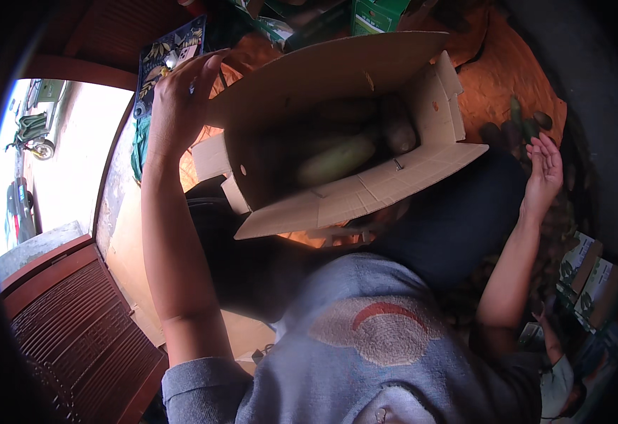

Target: Packing and weighing sweet potatoes into cardboard boxes.

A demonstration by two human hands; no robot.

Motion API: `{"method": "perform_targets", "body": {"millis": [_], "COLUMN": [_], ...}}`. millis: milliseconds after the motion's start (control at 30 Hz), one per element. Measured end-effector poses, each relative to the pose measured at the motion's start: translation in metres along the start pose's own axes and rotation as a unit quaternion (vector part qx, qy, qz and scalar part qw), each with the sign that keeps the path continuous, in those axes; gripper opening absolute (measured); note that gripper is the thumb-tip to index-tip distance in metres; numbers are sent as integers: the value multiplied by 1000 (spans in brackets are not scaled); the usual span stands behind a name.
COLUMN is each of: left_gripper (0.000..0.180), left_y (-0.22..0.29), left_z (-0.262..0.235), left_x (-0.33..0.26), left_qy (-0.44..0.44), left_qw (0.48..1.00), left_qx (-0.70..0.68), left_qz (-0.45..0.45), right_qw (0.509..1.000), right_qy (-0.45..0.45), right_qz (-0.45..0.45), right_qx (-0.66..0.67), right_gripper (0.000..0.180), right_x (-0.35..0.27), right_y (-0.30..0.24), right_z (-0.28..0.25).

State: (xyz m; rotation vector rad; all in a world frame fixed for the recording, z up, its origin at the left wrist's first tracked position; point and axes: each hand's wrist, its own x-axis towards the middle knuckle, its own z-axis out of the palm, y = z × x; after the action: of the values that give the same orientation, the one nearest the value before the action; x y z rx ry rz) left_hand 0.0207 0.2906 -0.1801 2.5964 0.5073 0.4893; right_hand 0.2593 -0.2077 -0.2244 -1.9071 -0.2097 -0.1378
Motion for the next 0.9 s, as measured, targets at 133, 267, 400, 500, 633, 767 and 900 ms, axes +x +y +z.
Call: {"method": "perform_targets", "body": {"millis": [133, 267, 400, 500, 633, 767, 900], "left_gripper": [37, 37, 37, 34, 31, 33, 40], "left_y": [3, 6, 6, 5, -6, -25, -42], "left_z": [-1, -2, -3, -3, -7, -21, -35], "left_x": [-2, -3, -3, -5, -17, -40, -54], "left_qy": [-1, 2, -3, -5, -7, 14, 9], "left_qw": [1000, 1000, 1000, 999, 999, 999, 994], "left_qx": [13, 1, 2, 3, -16, 9, -11], "left_qz": [3, -14, -26, -32, -37, -48, -107], "right_qw": [1000, 1000, 1000, 999, 994, 987, 991], "right_qy": [-9, -8, -16, -10, -4, 11, 14], "right_qz": [2, 3, -3, -36, -93, -116, -105], "right_qx": [-9, -16, -26, -40, -59, -107, -79], "right_gripper": [26, 25, 25, 24, 22, 21, 20], "right_x": [0, -1, -1, -3, -8, -10, -9], "right_y": [-2, -1, -2, -1, -4, -5, -4], "right_z": [5, 6, 7, 8, 6, -5, -1]}}
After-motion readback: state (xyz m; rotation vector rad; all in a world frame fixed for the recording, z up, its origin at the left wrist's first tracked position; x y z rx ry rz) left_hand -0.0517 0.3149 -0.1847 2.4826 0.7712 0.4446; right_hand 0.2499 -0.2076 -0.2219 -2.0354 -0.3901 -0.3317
